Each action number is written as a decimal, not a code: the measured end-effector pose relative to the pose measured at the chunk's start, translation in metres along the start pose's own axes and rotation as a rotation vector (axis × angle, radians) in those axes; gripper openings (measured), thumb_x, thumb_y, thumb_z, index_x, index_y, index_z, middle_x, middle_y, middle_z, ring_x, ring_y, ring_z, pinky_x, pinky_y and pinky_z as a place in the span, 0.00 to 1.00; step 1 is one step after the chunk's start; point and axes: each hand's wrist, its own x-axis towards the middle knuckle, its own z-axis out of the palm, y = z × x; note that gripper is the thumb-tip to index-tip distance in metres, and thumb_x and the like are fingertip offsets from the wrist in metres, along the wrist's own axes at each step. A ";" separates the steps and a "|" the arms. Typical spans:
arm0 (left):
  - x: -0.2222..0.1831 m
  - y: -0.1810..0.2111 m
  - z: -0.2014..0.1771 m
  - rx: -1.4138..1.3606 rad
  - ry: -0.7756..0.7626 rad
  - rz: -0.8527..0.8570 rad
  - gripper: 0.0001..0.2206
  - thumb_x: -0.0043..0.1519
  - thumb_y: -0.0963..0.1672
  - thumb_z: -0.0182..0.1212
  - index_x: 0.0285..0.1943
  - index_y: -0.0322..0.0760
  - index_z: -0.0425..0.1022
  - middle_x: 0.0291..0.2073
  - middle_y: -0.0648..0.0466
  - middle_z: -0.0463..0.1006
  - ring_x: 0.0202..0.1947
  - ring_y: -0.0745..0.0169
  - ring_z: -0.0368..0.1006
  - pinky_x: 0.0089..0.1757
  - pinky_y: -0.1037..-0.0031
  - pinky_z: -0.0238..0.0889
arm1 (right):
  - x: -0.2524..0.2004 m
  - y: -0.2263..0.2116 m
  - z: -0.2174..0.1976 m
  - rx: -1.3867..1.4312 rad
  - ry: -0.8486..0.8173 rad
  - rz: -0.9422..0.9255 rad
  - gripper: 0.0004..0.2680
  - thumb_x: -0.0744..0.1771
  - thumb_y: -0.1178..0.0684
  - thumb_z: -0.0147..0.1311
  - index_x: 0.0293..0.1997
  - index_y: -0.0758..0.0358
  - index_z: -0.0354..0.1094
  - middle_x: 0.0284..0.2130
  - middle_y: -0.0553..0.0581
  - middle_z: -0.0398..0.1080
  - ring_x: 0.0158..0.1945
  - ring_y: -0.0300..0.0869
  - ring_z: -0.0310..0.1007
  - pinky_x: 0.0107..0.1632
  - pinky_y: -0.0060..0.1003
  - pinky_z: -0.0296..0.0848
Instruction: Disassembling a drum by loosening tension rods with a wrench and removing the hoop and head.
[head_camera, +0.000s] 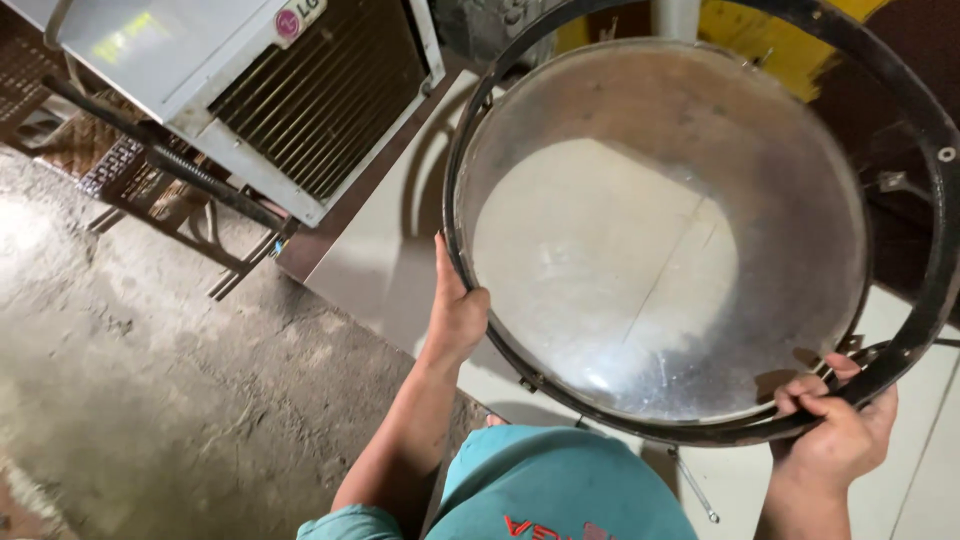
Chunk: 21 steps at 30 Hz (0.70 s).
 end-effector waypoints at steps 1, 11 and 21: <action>0.001 0.006 0.000 0.006 0.003 -0.007 0.46 0.49 0.33 0.40 0.80 0.33 0.23 0.80 0.48 0.34 0.79 0.57 0.28 0.70 0.68 0.20 | 0.003 0.001 0.002 -0.003 0.001 0.010 0.18 0.54 0.66 0.41 0.46 0.59 0.62 0.43 0.54 0.72 0.27 0.39 0.66 0.27 0.28 0.61; -0.005 0.040 0.005 0.076 0.028 -0.093 0.46 0.48 0.32 0.39 0.80 0.30 0.26 0.79 0.42 0.41 0.64 0.55 0.48 0.54 0.76 0.45 | 0.026 0.013 -0.010 0.033 0.004 0.040 0.23 0.52 0.67 0.38 0.49 0.54 0.62 0.37 0.53 0.69 0.22 0.43 0.62 0.21 0.32 0.53; -0.115 -0.048 0.003 -0.291 0.066 0.070 0.32 0.63 0.37 0.52 0.79 0.41 0.49 0.73 0.45 0.55 0.69 0.50 0.58 0.49 0.71 0.64 | 0.022 0.011 -0.012 0.073 0.002 0.073 0.25 0.52 0.69 0.34 0.49 0.53 0.65 0.35 0.53 0.69 0.21 0.41 0.58 0.22 0.31 0.49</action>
